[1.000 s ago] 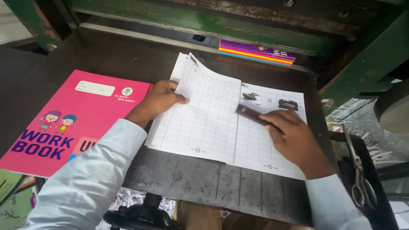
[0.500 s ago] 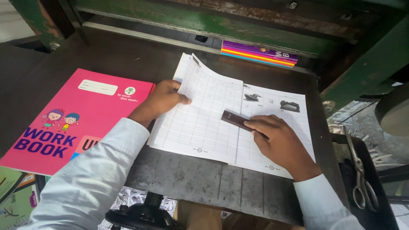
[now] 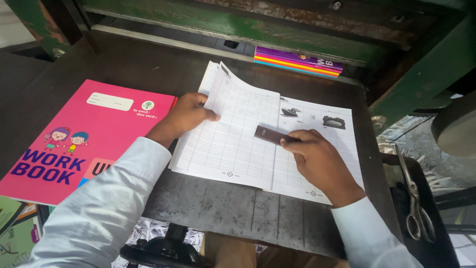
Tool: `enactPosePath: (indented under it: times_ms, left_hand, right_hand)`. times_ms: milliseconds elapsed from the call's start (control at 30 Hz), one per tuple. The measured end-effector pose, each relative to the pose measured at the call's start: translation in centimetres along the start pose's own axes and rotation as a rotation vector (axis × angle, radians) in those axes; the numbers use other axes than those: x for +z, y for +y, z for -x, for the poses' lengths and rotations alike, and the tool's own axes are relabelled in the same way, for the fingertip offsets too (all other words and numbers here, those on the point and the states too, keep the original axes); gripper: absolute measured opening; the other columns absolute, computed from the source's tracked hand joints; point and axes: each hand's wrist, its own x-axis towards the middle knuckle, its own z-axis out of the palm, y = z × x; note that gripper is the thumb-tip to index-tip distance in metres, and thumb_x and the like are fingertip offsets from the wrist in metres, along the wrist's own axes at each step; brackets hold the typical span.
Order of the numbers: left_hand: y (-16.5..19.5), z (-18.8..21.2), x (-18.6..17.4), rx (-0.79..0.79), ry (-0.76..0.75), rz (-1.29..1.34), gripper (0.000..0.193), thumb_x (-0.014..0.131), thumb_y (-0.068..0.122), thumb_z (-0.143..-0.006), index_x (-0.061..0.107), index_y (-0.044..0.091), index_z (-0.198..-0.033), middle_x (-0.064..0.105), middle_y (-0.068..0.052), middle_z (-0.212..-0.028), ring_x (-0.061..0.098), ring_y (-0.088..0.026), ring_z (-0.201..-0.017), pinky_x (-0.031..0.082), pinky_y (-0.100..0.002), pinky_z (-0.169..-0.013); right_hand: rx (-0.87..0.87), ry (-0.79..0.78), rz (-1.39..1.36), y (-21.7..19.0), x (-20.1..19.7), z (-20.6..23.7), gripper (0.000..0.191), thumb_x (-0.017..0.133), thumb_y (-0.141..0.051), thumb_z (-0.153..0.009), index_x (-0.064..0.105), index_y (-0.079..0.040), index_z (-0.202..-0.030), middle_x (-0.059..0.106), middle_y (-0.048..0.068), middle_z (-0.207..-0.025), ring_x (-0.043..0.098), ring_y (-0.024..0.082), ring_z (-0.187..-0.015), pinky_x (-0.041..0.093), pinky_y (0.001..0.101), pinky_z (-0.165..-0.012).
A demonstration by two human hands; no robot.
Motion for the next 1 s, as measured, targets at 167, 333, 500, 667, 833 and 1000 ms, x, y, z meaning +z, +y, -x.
enactPosePath:
  times_ms: [167,333,500,667,833,1000]
  left_hand:
    - [0.0,0.0,0.0,0.007,-0.009,0.023,0.035,0.076,0.010,-0.075,0.076,-0.002,-0.108,0.079,-0.018,-0.098,0.077,-0.026,-0.088,0.059,-0.036,-0.081]
    - [0.1,0.2,0.0,0.000,-0.009,0.013,0.036,0.076,0.010,-0.075,0.076,-0.002,-0.109,0.079,-0.018,-0.098,0.077,-0.026,-0.089,0.058,-0.035,-0.082]
    - [0.5,0.4,0.0,-0.015,-0.003,-0.011,0.035,0.076,0.010,-0.075,0.076,-0.002,-0.108,0.079,-0.018,-0.100,0.077,-0.026,-0.090,0.058,-0.035,-0.083]
    - [0.8,0.7,-0.1,-0.024,-0.009,0.001,0.035,0.076,0.011,-0.076,0.075,-0.002,-0.109,0.079,-0.018,-0.100,0.077,-0.026,-0.091,0.058,-0.035,-0.085]
    - [0.8,0.6,-0.1,-0.021,-0.014,-0.017,0.035,0.075,0.011,-0.076,0.076,-0.002,-0.108,0.079,-0.017,-0.101,0.077,-0.025,-0.092,0.057,-0.035,-0.086]
    - [0.6,0.5,-0.1,0.010,-0.042,0.031,0.033,0.075,0.010,-0.077,0.077,-0.003,-0.107,0.079,-0.017,-0.100,0.076,-0.025,-0.092,0.057,-0.035,-0.085]
  right_hand:
    - [0.003,0.044,0.055,0.3,0.6,-0.6,0.027,0.066,0.001,-0.085,0.080,-0.011,-0.105,0.074,0.006,-0.113,0.066,0.028,-0.100,0.055,0.0383,-0.088]
    - [-0.025,0.068,0.063,0.8,1.0,-1.4,0.027,0.066,0.003,-0.085,0.080,-0.009,-0.104,0.073,0.009,-0.114,0.066,0.030,-0.101,0.055,0.0392,-0.088]
    - [0.024,0.011,0.122,1.1,1.1,-2.1,0.031,0.065,0.006,-0.083,0.080,-0.010,-0.105,0.074,0.009,-0.115,0.065,0.030,-0.102,0.054,0.0399,-0.090]
    - [0.042,0.033,0.157,1.7,1.6,-2.9,0.033,0.066,0.005,-0.082,0.080,-0.012,-0.107,0.073,0.010,-0.120,0.065,0.031,-0.106,0.054,0.0402,-0.091]
    - [0.036,0.037,0.184,2.5,1.9,-3.7,0.032,0.068,0.003,-0.082,0.080,-0.013,-0.107,0.072,0.010,-0.122,0.064,0.032,-0.108,0.054,0.0409,-0.093]
    - [0.079,-0.001,0.188,3.0,2.0,-4.4,0.033,0.068,0.002,-0.083,0.080,-0.014,-0.109,0.072,0.009,-0.121,0.064,0.032,-0.106,0.054,0.0414,-0.093]
